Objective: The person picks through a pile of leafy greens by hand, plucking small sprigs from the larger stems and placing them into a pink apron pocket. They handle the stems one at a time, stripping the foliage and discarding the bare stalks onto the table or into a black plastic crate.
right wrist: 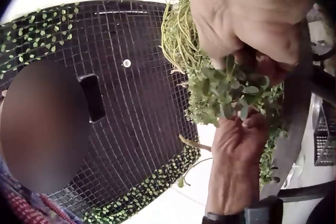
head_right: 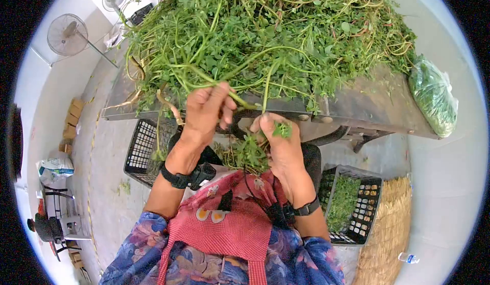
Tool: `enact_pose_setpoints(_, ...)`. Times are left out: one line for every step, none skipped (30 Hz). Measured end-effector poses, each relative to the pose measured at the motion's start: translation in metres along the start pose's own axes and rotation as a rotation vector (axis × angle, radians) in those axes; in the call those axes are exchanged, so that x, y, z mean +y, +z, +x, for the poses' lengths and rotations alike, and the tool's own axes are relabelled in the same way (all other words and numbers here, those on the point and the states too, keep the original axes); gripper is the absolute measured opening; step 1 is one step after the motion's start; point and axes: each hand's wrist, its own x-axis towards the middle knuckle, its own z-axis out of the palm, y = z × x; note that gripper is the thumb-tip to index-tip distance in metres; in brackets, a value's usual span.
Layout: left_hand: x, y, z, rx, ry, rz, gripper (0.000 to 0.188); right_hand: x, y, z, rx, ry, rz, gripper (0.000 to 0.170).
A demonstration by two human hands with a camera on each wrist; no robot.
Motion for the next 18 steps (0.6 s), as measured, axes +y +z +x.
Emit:
enact_pose_setpoints(0.002, 0.007, -0.004, -0.031, -0.019, -0.059, 0.027, -0.006, 0.003, 0.004, 0.042, 0.022, -0.045, 0.026)
enact_pose_setpoints(-0.001, 0.008, -0.007, -0.029, -0.024, -0.056, 0.027, -0.009, 0.004, 0.008, 0.089, 0.046, -0.090, 0.025)
enact_pose_setpoints(-0.004, 0.009, -0.009, -0.082, -0.011, -0.018, 0.027, -0.014, 0.002, 0.015, 0.072, 0.068, -0.092, 0.022)
enact_pose_setpoints(-0.005, 0.010, -0.010, -0.137, 0.006, 0.020, 0.027, -0.020, 0.003, 0.020, 0.072, 0.062, -0.090, 0.022)
enact_pose_setpoints(-0.003, 0.007, -0.013, -0.182, 0.036, 0.047, 0.027, -0.026, 0.005, 0.023, 0.065, 0.073, -0.094, 0.022)
enact_pose_setpoints(-0.004, 0.006, -0.015, -0.179, 0.039, 0.048, 0.027, -0.030, 0.008, 0.024, 0.055, 0.088, -0.100, 0.023)
enact_pose_setpoints(-0.008, 0.003, -0.016, -0.261, 0.001, 0.116, 0.027, -0.031, 0.011, 0.025, 0.110, 0.093, -0.147, 0.026)
enact_pose_setpoints(-0.010, -0.002, -0.016, -0.334, -0.027, 0.187, 0.029, -0.029, 0.010, 0.028, 0.090, 0.086, -0.150, 0.026)
enact_pose_setpoints(-0.013, 0.001, -0.018, -0.354, 0.052, 0.180, 0.038, -0.024, 0.007, 0.036, 0.047, 0.164, -0.111, 0.026)
enact_pose_setpoints(-0.012, -0.001, -0.020, -0.372, 0.029, 0.199, 0.046, -0.022, 0.007, 0.043, -0.004, 0.237, -0.076, 0.026)
enact_pose_setpoints(-0.012, -0.001, -0.020, -0.335, 0.017, 0.158, 0.035, -0.021, 0.009, 0.045, -0.054, 0.238, -0.003, 0.021)
enact_pose_setpoints(-0.012, 0.001, -0.021, -0.302, 0.005, 0.112, 0.029, -0.019, 0.012, 0.045, -0.096, 0.220, -0.010, 0.021)
enact_pose_setpoints(-0.012, 0.001, -0.019, -0.274, -0.029, 0.090, 0.030, -0.016, 0.013, 0.044, -0.109, 0.210, 0.071, 0.019)
enact_pose_setpoints(-0.011, 0.002, -0.019, -0.250, -0.068, 0.062, 0.031, -0.013, 0.015, 0.043, -0.117, 0.206, 0.151, 0.018)
enact_pose_setpoints(-0.003, 0.003, -0.021, -0.234, -0.056, 0.045, 0.034, -0.010, 0.019, 0.041, -0.143, 0.201, 0.141, 0.018)
enact_pose_setpoints(0.000, 0.004, -0.022, -0.221, -0.037, 0.042, 0.034, -0.008, 0.023, 0.039, -0.085, 0.081, 0.132, 0.018)
enact_pose_setpoints(0.002, 0.004, -0.022, -0.207, -0.056, 0.010, 0.035, -0.006, 0.024, 0.037, -0.023, -0.038, 0.124, 0.018)
enact_pose_setpoints(0.003, 0.007, -0.021, -0.195, -0.076, -0.022, 0.036, -0.006, 0.023, 0.036, -0.039, -0.042, 0.115, 0.018)
